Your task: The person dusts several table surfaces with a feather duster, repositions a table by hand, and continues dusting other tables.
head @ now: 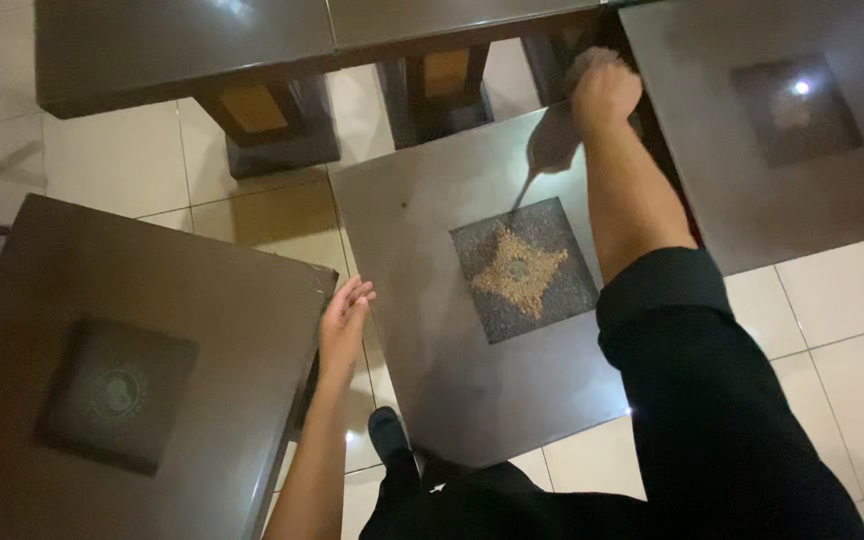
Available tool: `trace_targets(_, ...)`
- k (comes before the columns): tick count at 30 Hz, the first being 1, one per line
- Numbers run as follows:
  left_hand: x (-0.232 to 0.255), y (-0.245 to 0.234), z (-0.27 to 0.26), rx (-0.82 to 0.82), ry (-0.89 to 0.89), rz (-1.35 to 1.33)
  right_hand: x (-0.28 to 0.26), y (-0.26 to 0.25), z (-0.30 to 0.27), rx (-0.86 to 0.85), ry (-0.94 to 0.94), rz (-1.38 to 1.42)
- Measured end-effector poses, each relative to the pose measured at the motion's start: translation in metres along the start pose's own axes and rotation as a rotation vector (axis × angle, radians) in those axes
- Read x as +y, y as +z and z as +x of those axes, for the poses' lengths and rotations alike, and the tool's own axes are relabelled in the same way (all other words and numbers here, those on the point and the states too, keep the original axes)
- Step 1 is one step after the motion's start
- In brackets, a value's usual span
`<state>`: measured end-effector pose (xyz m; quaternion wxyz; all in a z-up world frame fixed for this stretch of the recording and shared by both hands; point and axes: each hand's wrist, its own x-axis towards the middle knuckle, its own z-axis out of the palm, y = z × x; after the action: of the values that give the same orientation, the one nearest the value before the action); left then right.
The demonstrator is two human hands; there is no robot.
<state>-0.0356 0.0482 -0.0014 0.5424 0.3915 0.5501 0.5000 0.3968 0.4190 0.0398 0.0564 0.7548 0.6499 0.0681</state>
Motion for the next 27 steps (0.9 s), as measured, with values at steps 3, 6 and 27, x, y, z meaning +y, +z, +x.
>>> trace_targets(3,0.005,0.004,0.002,0.011,-0.044,0.046,-0.046,0.017,-0.015,-0.19,-0.018,-0.076)
trace_targets(6,0.008,0.01,-0.001,0.041,-0.104,0.212,-0.12,0.014,-0.048,-0.274,-0.261,0.179)
trace_targets(27,-0.028,-0.016,-0.011,0.03,-0.07,-0.074,-0.008,0.09,-0.093,-0.133,0.062,0.226)
